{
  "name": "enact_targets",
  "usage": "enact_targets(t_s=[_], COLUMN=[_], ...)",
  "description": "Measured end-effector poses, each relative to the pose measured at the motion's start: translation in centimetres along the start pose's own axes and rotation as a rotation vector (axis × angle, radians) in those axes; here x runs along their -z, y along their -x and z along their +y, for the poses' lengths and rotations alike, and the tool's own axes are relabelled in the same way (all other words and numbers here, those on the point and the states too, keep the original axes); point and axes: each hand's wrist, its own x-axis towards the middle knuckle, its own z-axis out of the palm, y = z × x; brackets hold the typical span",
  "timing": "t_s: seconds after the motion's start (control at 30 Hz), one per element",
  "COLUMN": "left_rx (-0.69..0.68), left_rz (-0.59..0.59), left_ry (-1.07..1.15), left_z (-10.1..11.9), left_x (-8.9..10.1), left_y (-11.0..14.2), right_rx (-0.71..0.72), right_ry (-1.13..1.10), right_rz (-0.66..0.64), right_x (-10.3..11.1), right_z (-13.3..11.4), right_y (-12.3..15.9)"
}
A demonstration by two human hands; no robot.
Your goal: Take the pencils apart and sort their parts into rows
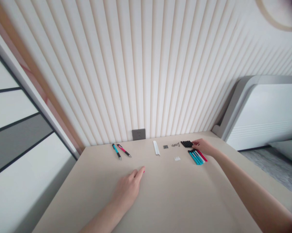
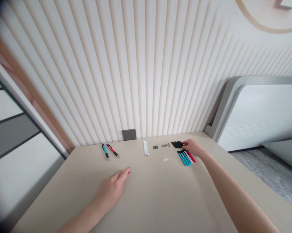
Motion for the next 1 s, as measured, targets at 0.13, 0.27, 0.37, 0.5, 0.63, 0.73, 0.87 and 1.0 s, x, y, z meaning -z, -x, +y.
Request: enact_targets(t_s=[0.13,0.27,0.37,0.5,0.63,0.73,0.87,1.0], left_rx=[0.002,-0.056,-0.129,-0.210,-0.201,-0.219,-0.226,-0.192], left_rz=[0.109,0.235,0.294,0.283,0.306,0.402,0.537,0.591], left_ry=[0.036,0.111,0.171,0.241,0.398,0.503,0.579,0.654], left_z=[0.1,0.1,0.1,0.0,0.0,-0.1,0.0,0.0], left_x=[-0.1,0.0,0.1,-0.1,-0.3,-0.2,0.2,0.3], left_y=[0.1,0.2,0.3,0.5,0.5,0.3,0.1,0.2], right_rx=[-0.019,-0.036,0.289,0.763,0.868,0.839,0.849,0.720], right_ry=[0.010,0.023,-0.100,-0.086,-0.062,-0.019,0.006,-0.212], right_rz=[0.094,0.272,0.375,0.335,0.320,0.373,0.359,0.234], right_x=[0.3,-0.4,-3.0,-7.4,-10.2,-11.1,-11.4,-11.0], right_z=[-0.7,-4.6,-11.0,-19.3,-22.1,-21.5,-20.4,-20.0], right_y=[0.4,2.7,6.7,12.7,14.8,14.3,13.6,13.4])
